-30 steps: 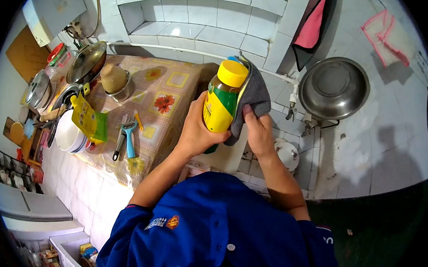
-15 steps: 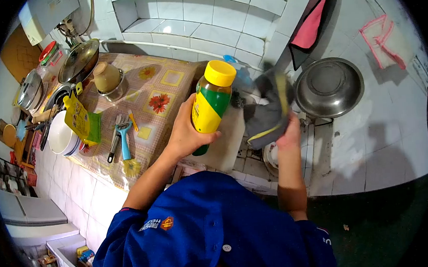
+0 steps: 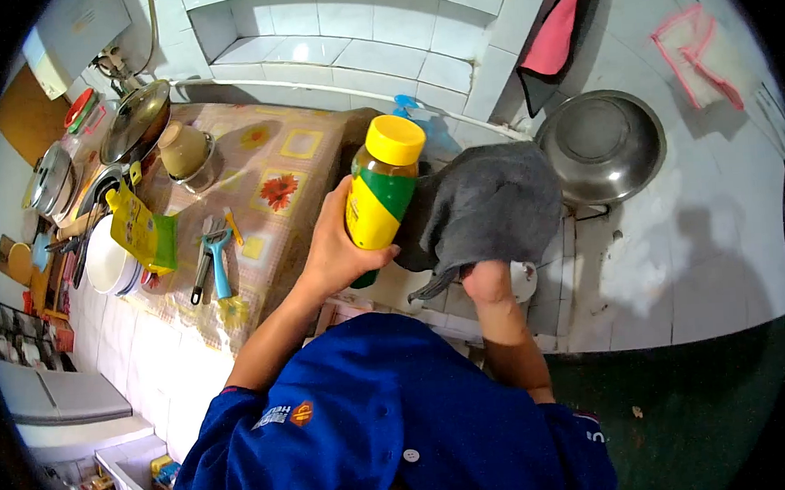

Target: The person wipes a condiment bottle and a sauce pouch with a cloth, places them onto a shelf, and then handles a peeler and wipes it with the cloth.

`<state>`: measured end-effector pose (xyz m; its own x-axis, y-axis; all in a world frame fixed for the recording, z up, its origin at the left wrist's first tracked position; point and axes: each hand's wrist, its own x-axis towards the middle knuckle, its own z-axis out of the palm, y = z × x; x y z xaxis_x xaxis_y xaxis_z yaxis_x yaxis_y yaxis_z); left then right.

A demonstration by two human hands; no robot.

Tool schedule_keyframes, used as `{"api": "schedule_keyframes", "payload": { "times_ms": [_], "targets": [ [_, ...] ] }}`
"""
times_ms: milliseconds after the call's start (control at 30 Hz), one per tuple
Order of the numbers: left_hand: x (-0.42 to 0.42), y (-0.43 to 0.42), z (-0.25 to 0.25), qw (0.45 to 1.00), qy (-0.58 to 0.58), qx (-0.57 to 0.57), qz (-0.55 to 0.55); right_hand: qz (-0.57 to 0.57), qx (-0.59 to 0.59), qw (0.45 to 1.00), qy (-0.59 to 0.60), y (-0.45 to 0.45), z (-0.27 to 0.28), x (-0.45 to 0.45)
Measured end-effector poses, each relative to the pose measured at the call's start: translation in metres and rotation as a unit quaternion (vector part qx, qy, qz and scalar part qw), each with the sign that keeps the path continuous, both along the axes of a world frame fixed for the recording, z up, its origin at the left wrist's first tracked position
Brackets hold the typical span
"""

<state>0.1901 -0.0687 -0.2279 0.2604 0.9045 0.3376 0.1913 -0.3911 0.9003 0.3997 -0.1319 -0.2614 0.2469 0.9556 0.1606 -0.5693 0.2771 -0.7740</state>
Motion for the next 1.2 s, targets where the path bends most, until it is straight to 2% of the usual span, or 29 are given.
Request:
{"api": "schedule_keyframes", "payload": {
  "times_ms": [33, 67, 100, 133, 200, 233, 333, 367, 400, 433, 467, 533, 567, 600, 667, 700, 733, 767, 800, 833, 867, 933, 967, 1100, 1167, 1200],
  "targets": [
    [0.002, -0.002, 0.002, 0.999, 0.008, 0.032, 0.003, -0.044, 0.012, 0.986, -0.163, 0.001, -0.004, -0.004],
    [0.005, -0.005, 0.005, 0.998, 0.018, 0.065, 0.004, -0.102, 0.020, 0.943, -0.316, 0.002, -0.006, -0.008],
    [0.009, -0.008, 0.009, 0.994, 0.048, 0.091, 0.025, -0.173, 0.145, 0.823, -0.521, -0.001, 0.019, -0.018],
    [0.013, -0.011, 0.011, 0.995, 0.044, 0.086, 0.032, -0.232, 0.258, 0.640, -0.685, -0.003, 0.032, -0.024],
    [0.016, -0.011, 0.005, 0.994, -0.005, 0.106, 0.020, -0.257, 0.253, 0.588, -0.724, 0.008, 0.015, -0.023],
    [0.014, -0.011, 0.005, 0.994, -0.004, 0.109, 0.018, -0.234, 0.291, 0.674, -0.637, 0.019, 0.016, -0.027],
    [0.008, -0.012, 0.012, 0.989, 0.026, 0.144, -0.015, -0.249, 0.324, 0.667, -0.623, 0.040, 0.052, -0.021],
    [0.005, -0.012, 0.017, 0.993, 0.036, 0.102, -0.049, -0.087, 0.254, 0.848, -0.456, 0.046, 0.071, -0.026],
    [0.001, -0.012, 0.020, 0.994, 0.047, 0.059, -0.083, 0.083, 0.161, 0.952, -0.247, 0.050, 0.081, -0.030],
    [-0.004, -0.005, 0.009, 0.990, 0.037, 0.068, -0.122, 0.144, 0.159, 0.965, -0.149, 0.056, 0.078, -0.031],
    [-0.007, -0.001, 0.007, 0.989, 0.035, 0.072, -0.124, 0.142, 0.162, 0.965, -0.152, 0.057, 0.079, -0.031],
    [-0.008, 0.001, 0.012, 0.978, 0.009, 0.033, -0.204, 0.184, 0.126, 0.968, -0.116, 0.059, 0.082, -0.031],
    [-0.009, -0.001, 0.017, 0.973, -0.011, -0.015, -0.230, 0.193, 0.134, 0.967, -0.098, 0.057, 0.085, -0.033],
    [-0.012, 0.000, 0.020, 0.973, -0.011, -0.016, -0.229, 0.194, 0.133, 0.967, -0.098, 0.056, 0.088, -0.034],
    [-0.018, 0.002, 0.022, 0.939, -0.023, -0.118, -0.323, 0.176, 0.145, 0.969, -0.098, 0.054, 0.094, -0.037],
    [-0.018, 0.004, 0.020, 0.935, -0.028, -0.140, -0.324, 0.138, 0.144, 0.971, -0.132, 0.050, 0.103, -0.040],
    [-0.019, 0.003, 0.019, 0.936, -0.028, -0.142, -0.322, 0.100, 0.141, 0.971, -0.167, 0.046, 0.112, -0.043],
    [-0.019, 0.001, 0.021, 0.953, -0.031, -0.115, -0.278, -0.021, 0.161, 0.891, -0.425, 0.044, 0.093, -0.027],
    [-0.018, 0.001, 0.024, 0.968, -0.034, -0.086, -0.232, -0.140, 0.168, 0.732, -0.646, 0.046, 0.072, -0.011],
    [-0.015, 0.000, 0.019, 0.969, -0.083, -0.102, -0.211, -0.218, 0.124, 0.664, -0.705, 0.051, 0.064, -0.007],
    [-0.015, 0.003, 0.013, 0.969, -0.083, -0.102, -0.210, -0.217, 0.125, 0.664, -0.705, 0.049, 0.059, -0.002],
    [-0.012, 0.008, -0.001, 0.995, 0.020, -0.017, -0.094, -0.188, 0.058, 0.645, -0.738, 0.033, 0.096, -0.013],
    [-0.010, 0.010, -0.011, 0.997, 0.010, 0.010, -0.075, -0.222, 0.156, 0.647, -0.713, 0.032, 0.087, -0.013],
    [-0.007, 0.001, 0.017, 0.995, 0.073, 0.061, -0.035, -0.156, 0.139, 0.683, -0.700, 0.031, 0.084, -0.004],
    [-0.005, 0.000, 0.016, 0.993, 0.100, 0.063, -0.007, -0.153, 0.141, 0.599, -0.773, 0.027, 0.089, 0.003],
    [-0.005, -0.001, 0.016, 0.993, 0.100, 0.061, -0.008, -0.152, 0.140, 0.600, -0.773, 0.027, 0.082, 0.008]
  ]
}}
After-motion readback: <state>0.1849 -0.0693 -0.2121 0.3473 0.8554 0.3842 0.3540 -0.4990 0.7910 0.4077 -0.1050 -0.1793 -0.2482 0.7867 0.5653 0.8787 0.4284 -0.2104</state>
